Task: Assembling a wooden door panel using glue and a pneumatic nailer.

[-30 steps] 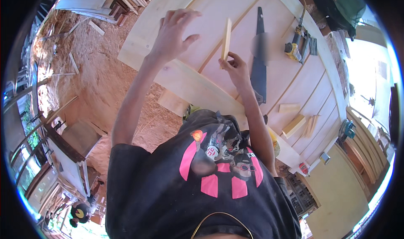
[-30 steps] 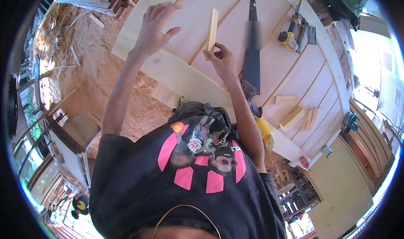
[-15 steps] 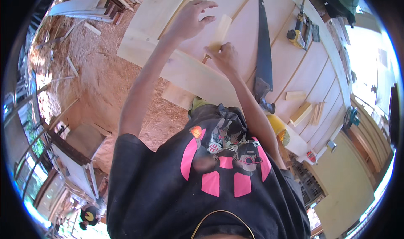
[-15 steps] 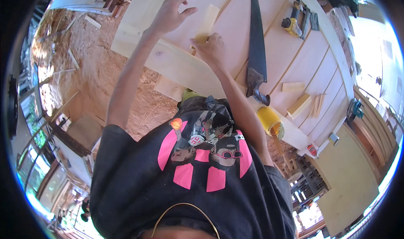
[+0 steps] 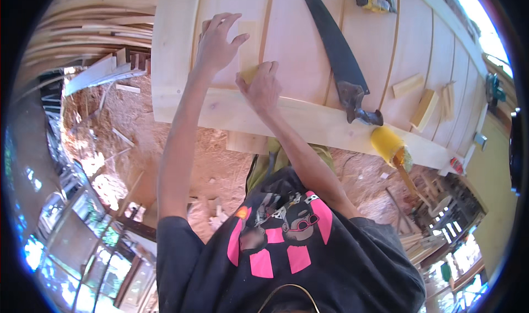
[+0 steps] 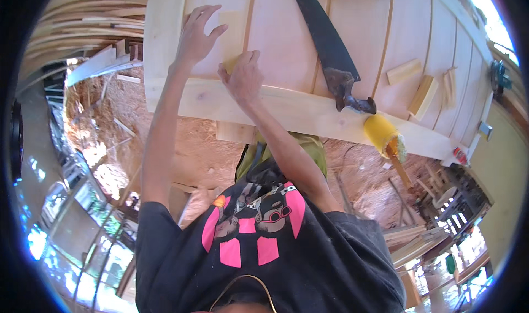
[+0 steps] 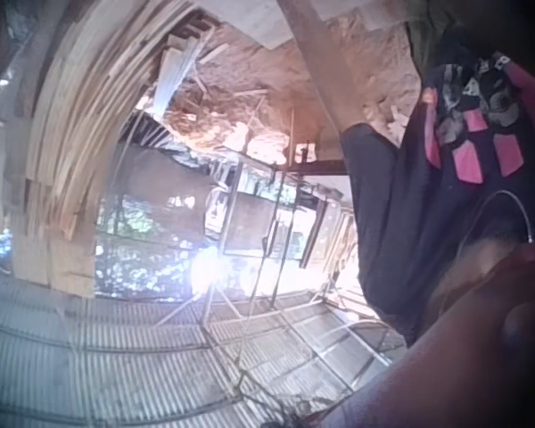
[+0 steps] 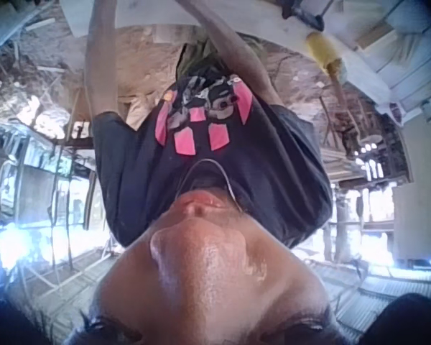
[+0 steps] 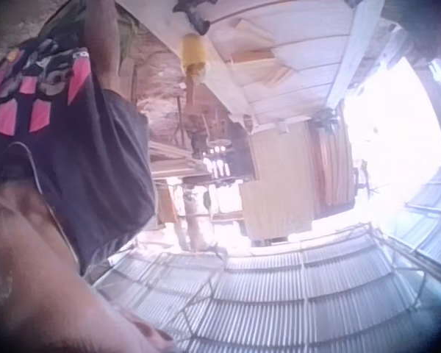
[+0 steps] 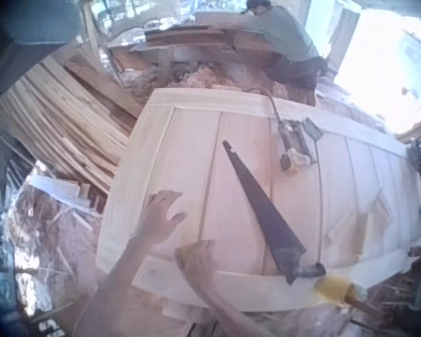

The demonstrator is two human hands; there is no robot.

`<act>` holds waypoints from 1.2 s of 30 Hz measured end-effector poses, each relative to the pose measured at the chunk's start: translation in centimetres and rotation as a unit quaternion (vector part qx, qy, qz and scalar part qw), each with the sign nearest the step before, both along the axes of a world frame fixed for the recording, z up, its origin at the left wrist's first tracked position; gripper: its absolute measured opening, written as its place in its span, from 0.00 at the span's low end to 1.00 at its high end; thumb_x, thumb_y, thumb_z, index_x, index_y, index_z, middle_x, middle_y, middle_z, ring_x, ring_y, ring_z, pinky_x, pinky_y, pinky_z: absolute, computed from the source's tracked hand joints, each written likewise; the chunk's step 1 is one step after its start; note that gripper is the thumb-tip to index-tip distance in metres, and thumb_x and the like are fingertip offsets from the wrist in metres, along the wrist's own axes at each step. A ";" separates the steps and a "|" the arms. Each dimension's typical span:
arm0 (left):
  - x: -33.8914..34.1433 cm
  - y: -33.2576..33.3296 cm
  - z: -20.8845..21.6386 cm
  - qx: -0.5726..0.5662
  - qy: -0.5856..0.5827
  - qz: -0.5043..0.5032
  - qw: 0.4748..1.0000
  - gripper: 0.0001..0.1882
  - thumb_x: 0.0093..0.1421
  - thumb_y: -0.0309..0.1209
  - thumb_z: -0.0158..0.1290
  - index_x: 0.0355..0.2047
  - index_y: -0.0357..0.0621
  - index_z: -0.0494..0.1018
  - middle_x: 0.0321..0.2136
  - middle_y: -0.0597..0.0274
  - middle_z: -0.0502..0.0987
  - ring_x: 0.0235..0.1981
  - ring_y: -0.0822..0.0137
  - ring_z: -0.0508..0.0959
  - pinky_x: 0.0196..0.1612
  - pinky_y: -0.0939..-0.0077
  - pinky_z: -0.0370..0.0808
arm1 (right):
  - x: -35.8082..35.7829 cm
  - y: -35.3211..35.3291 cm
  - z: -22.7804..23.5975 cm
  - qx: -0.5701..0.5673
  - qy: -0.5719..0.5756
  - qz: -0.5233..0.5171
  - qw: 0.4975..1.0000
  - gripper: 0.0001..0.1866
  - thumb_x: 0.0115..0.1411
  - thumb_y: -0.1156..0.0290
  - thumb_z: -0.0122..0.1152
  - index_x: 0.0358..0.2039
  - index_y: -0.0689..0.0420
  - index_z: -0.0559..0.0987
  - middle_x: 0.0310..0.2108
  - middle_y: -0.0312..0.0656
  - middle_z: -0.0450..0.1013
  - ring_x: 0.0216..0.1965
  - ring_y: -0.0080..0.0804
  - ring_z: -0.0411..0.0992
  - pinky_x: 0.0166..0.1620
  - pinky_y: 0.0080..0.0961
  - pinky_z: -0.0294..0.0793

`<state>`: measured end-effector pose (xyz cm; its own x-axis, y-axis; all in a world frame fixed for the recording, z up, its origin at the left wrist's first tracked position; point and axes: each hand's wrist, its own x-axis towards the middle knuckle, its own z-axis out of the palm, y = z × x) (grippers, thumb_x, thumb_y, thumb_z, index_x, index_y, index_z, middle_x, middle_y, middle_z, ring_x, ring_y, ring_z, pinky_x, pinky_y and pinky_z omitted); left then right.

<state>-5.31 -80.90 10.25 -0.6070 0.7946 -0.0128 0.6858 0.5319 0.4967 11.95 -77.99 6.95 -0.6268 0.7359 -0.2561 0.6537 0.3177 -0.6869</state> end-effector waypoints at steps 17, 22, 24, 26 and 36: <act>2.3 2.3 -4.6 0.017 -0.046 0.025 0.999 0.37 0.47 0.40 0.70 0.50 0.36 0.65 0.51 0.42 0.66 0.51 0.46 0.70 0.55 0.55 0.71 | -1.8 -6.8 -3.0 0.045 0.041 -0.204 0.977 0.25 0.50 0.60 0.75 0.39 0.60 0.70 0.41 0.47 0.68 0.41 0.46 0.72 0.41 0.44 0.69; 1.5 3.6 -3.4 -0.061 -0.043 0.026 0.997 0.37 0.45 0.41 0.70 0.50 0.36 0.65 0.51 0.41 0.66 0.50 0.42 0.74 0.54 0.52 0.74 | -1.9 -7.4 -3.0 0.118 -0.012 -0.265 0.957 0.29 0.47 0.56 0.77 0.43 0.57 0.73 0.42 0.44 0.69 0.45 0.44 0.72 0.44 0.43 0.69; 1.3 3.5 -2.9 -0.084 -0.046 0.026 0.995 0.38 0.45 0.40 0.69 0.51 0.35 0.66 0.52 0.39 0.66 0.52 0.40 0.75 0.54 0.50 0.75 | -1.3 -8.1 -3.2 0.115 -0.023 -0.263 0.958 0.31 0.48 0.56 0.77 0.45 0.58 0.74 0.43 0.44 0.69 0.46 0.45 0.72 0.46 0.43 0.69; 1.1 3.6 -3.3 -0.094 -0.049 0.026 0.994 0.38 0.45 0.41 0.69 0.51 0.35 0.66 0.52 0.38 0.66 0.51 0.39 0.75 0.54 0.49 0.75 | -1.0 -8.7 -3.4 0.112 -0.032 -0.254 0.960 0.32 0.48 0.56 0.78 0.48 0.58 0.74 0.45 0.44 0.70 0.48 0.45 0.71 0.49 0.43 0.69; 1.6 4.1 -3.8 -0.120 -0.065 -0.049 0.989 0.42 0.47 0.40 0.72 0.51 0.24 0.62 0.52 0.33 0.63 0.52 0.37 0.73 0.54 0.50 0.77 | -0.2 -9.6 -4.2 0.146 -0.023 -0.263 0.953 0.30 0.46 0.58 0.78 0.44 0.58 0.74 0.43 0.45 0.70 0.49 0.45 0.70 0.50 0.43 0.68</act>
<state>-3.73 -76.79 6.42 -0.5080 0.8143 -0.2806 0.6791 0.5791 0.4510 11.78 -87.59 2.77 -0.1446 0.9894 -0.0106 0.8024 0.1110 -0.5864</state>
